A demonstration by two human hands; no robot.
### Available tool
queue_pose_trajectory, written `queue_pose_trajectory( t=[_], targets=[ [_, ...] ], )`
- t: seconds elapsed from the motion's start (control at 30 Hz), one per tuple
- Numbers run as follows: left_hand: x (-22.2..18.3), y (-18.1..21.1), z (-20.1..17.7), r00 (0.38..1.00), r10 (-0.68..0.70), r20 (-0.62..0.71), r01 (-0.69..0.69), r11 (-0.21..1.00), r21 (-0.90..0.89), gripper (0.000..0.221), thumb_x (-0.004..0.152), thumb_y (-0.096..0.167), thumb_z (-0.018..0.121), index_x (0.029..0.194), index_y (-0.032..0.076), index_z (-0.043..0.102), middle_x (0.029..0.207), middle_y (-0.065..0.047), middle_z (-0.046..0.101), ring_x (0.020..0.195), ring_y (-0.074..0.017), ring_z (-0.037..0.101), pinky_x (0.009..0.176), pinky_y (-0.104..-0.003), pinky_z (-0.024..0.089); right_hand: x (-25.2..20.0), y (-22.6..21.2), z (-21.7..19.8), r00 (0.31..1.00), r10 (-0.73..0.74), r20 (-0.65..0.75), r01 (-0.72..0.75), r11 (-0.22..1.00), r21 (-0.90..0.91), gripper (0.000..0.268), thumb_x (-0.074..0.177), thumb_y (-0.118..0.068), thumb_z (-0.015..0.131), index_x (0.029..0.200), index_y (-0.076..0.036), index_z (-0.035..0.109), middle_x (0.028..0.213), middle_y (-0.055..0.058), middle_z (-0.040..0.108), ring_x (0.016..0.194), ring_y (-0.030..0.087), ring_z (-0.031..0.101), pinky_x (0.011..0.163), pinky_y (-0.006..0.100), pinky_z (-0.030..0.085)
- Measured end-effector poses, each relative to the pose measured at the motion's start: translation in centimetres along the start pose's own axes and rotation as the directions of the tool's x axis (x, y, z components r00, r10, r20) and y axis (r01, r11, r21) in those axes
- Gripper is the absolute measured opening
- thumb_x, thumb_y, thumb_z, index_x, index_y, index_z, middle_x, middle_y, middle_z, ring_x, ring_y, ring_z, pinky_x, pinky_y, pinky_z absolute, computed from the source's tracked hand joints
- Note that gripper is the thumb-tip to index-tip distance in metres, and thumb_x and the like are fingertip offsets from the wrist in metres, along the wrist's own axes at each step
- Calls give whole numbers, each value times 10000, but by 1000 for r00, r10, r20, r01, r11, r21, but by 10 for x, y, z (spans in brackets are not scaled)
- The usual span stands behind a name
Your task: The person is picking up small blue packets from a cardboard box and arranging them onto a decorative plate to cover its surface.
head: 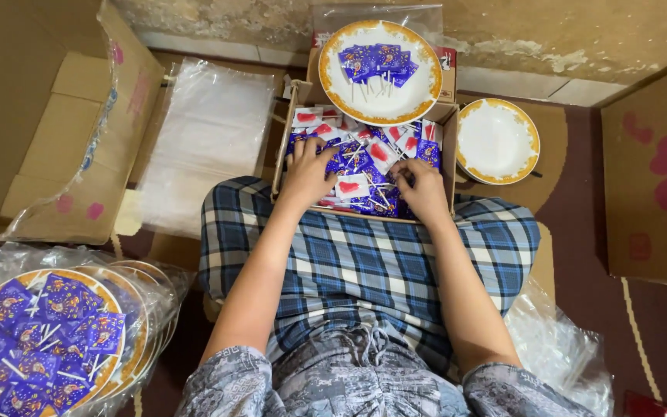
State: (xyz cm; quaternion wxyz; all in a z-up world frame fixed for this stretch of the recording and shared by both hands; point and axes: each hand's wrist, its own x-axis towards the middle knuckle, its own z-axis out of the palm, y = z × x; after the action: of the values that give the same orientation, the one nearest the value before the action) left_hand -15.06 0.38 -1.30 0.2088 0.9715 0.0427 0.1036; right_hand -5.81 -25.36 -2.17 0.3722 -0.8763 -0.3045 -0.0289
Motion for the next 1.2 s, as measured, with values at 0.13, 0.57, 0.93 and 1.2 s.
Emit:
queue_pose_trajectory(
  t=[0.13,0.57,0.93,1.2],
  targets=[
    [-2,2,2,997,71,16,-71,997,31,508,786,191,695,1294,178,684,1303,-88,461,1225,-333,411,901,-490,438,-1,-10,-10,995,25,-92,-28,999,-34,140,878,-152,784,997,-215,742,850,-23,702,876,218,692,864,369,488],
    [-4,2,-7,880,290,-375,-292,955,53,135,891,126,666,948,229,733,858,-7,521,827,-262,586,710,-372,498,-2,-7,-5,981,90,-174,-111,987,-118,156,801,-251,864,892,-193,752,720,-10,663,757,257,710,806,359,523],
    [-5,8,-18,958,124,-259,-225,885,-408,158,903,130,591,990,184,712,799,-56,643,758,-290,693,713,-376,568,-6,10,5,995,31,-97,-52,973,-224,129,939,-359,693,918,-246,750,779,-13,728,845,230,722,874,359,435],
    [-4,9,-26,832,-80,-549,-212,869,-448,335,893,-33,572,1182,115,653,1026,-101,664,912,-299,714,785,-392,574,-5,2,-5,955,-89,-282,59,992,-112,61,952,-172,734,1005,-169,764,999,70,528,1003,351,583,887,423,444]
  ],
)
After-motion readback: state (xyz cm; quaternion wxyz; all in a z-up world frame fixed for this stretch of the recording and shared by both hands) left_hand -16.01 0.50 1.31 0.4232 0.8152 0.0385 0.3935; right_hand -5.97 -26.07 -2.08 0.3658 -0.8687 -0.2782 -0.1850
